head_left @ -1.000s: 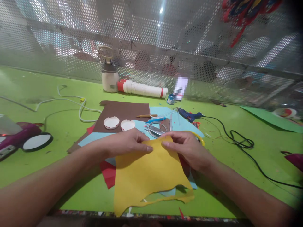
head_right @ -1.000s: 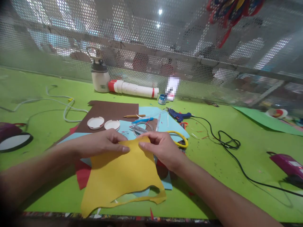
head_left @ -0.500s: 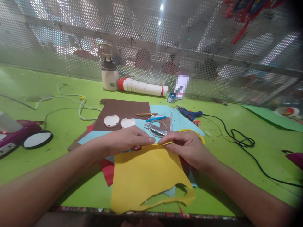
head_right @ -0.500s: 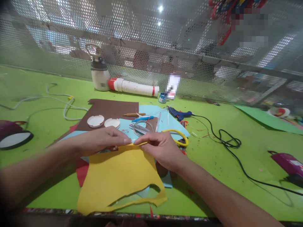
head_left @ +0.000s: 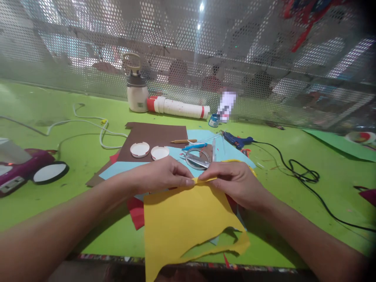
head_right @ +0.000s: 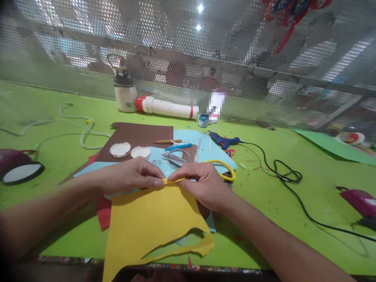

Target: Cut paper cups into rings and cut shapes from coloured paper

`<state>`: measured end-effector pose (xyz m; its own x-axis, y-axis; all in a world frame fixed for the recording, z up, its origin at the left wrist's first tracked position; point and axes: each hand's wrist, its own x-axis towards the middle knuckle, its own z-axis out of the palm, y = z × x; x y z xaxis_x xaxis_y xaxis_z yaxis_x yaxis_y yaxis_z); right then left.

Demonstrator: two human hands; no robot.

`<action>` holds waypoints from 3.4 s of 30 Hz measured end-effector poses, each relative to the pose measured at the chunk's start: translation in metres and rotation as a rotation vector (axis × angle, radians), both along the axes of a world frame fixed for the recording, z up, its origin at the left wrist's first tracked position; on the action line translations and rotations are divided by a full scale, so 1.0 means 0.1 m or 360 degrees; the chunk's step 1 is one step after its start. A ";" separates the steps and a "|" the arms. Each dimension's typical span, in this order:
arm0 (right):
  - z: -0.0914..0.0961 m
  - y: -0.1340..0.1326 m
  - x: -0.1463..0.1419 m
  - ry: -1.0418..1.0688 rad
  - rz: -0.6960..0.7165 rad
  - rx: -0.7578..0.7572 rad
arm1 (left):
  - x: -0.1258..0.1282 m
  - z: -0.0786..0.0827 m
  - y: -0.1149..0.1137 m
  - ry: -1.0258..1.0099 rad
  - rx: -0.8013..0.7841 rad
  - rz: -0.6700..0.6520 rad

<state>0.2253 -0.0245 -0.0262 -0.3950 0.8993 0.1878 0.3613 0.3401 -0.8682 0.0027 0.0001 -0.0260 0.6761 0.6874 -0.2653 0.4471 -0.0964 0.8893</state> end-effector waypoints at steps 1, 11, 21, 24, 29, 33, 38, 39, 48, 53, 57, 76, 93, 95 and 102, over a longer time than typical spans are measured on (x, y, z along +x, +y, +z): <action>0.00 0.00 0.00 -0.0002 0.0005 -0.0007 | 0.00 0.00 0.00 -0.0018 -0.0029 0.0020; 0.05 0.05 0.08 0.0090 0.0184 -0.0195 | 0.02 -0.01 0.00 -0.0081 -0.0174 0.0097; 0.00 -0.03 -0.03 -0.0170 -0.0061 -0.0311 | 0.02 -0.05 0.01 0.0105 0.0116 -0.0063; -0.04 -0.05 -0.09 -0.0205 -0.0146 -0.0355 | 0.02 -0.04 0.00 0.0129 0.0133 -0.0082; -0.03 -0.05 -0.08 -0.0065 -0.0137 -0.0595 | 0.03 -0.04 0.01 0.0135 0.0144 -0.0093; -0.04 -0.04 -0.06 0.0043 -0.0156 -0.0738 | 0.04 -0.04 0.02 0.0123 0.0134 -0.0086; -0.04 -0.01 -0.05 0.0134 -0.0195 -0.0800 | 0.02 -0.05 0.02 0.0096 0.0123 -0.0029; -0.04 -0.01 -0.05 0.0143 -0.0194 -0.0812 | 0.02 -0.06 0.02 0.0087 0.0119 -0.0025; -0.10 0.01 -0.05 0.0134 -0.0226 -0.0772 | 0.05 -0.06 0.00 0.0017 0.0105 -0.0011; -0.10 -0.01 -0.09 0.0125 -0.0255 -0.0701 | 0.10 -0.07 -0.04 -0.0012 0.0189 0.0049; -0.08 0.00 -0.09 0.0160 -0.0262 -0.0694 | 0.12 -0.10 -0.03 0.0012 0.0268 0.0065; -0.03 0.11 0.03 0.0594 -0.0302 -0.0793 | 0.09 -0.03 -0.03 -0.0206 -0.0078 0.0065; -0.02 0.17 0.13 0.0558 -0.0245 -0.0753 | 0.00 -0.04 0.04 -0.0182 -0.0066 0.0065; -0.01 0.17 0.13 0.0551 -0.0234 -0.0742 | 0.00 -0.04 0.05 -0.0175 -0.0063 0.0054; -0.01 0.16 0.12 0.0490 -0.0215 -0.0726 | 0.04 -0.01 0.02 -0.0218 -0.0165 0.0157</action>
<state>0.2371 -0.0084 -0.0274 -0.2593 0.9551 -0.1432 0.0821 -0.1259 -0.9886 0.0067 0.0016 -0.0269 0.6412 0.7261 -0.2481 0.3239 0.0370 0.9454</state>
